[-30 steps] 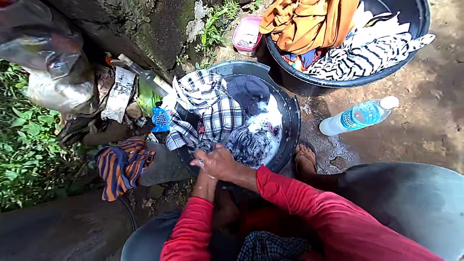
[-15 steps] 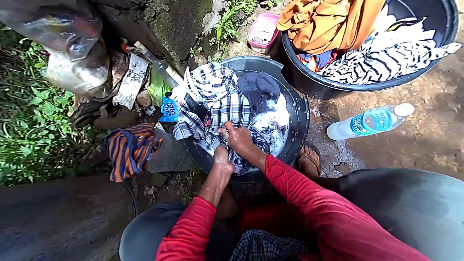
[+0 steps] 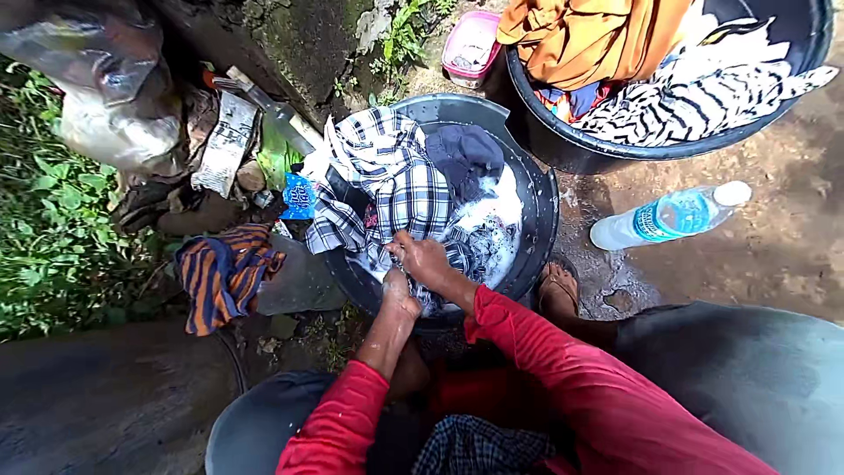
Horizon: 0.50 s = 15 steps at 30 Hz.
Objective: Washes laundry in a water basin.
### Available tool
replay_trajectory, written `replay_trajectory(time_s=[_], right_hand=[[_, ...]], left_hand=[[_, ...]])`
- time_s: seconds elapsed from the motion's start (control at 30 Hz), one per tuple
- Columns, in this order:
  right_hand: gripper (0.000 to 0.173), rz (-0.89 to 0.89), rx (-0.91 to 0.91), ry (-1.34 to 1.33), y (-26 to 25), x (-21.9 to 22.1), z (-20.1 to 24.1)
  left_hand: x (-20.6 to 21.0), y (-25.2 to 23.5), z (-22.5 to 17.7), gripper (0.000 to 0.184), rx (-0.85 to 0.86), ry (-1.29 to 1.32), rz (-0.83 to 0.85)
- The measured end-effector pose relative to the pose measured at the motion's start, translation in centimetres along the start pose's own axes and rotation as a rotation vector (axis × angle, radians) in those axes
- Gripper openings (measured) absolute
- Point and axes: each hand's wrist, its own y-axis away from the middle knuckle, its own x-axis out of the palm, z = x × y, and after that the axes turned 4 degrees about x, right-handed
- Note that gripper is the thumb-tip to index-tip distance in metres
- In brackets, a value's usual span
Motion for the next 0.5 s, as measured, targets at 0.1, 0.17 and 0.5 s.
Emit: replay_trajectory(time_s=[0.1,0.17,0.5], right_hand=[[0.042,-0.097,0.039,0.016,0.0,-0.2,-0.5],[0.044,-0.001,-0.041,0.028,1.7,0.5,2.1],[0.043,-0.043,-0.118,0.006,2.2,1.3,2.7]], left_hand=[[0.5,1.4,-0.2,0.036,-0.011,-0.053,0.030],[-3.7,-1.2,1.0,0.043,0.138,-0.062,0.274],[-3.1,-1.5,-0.5,0.043,0.108,-0.084,0.233]])
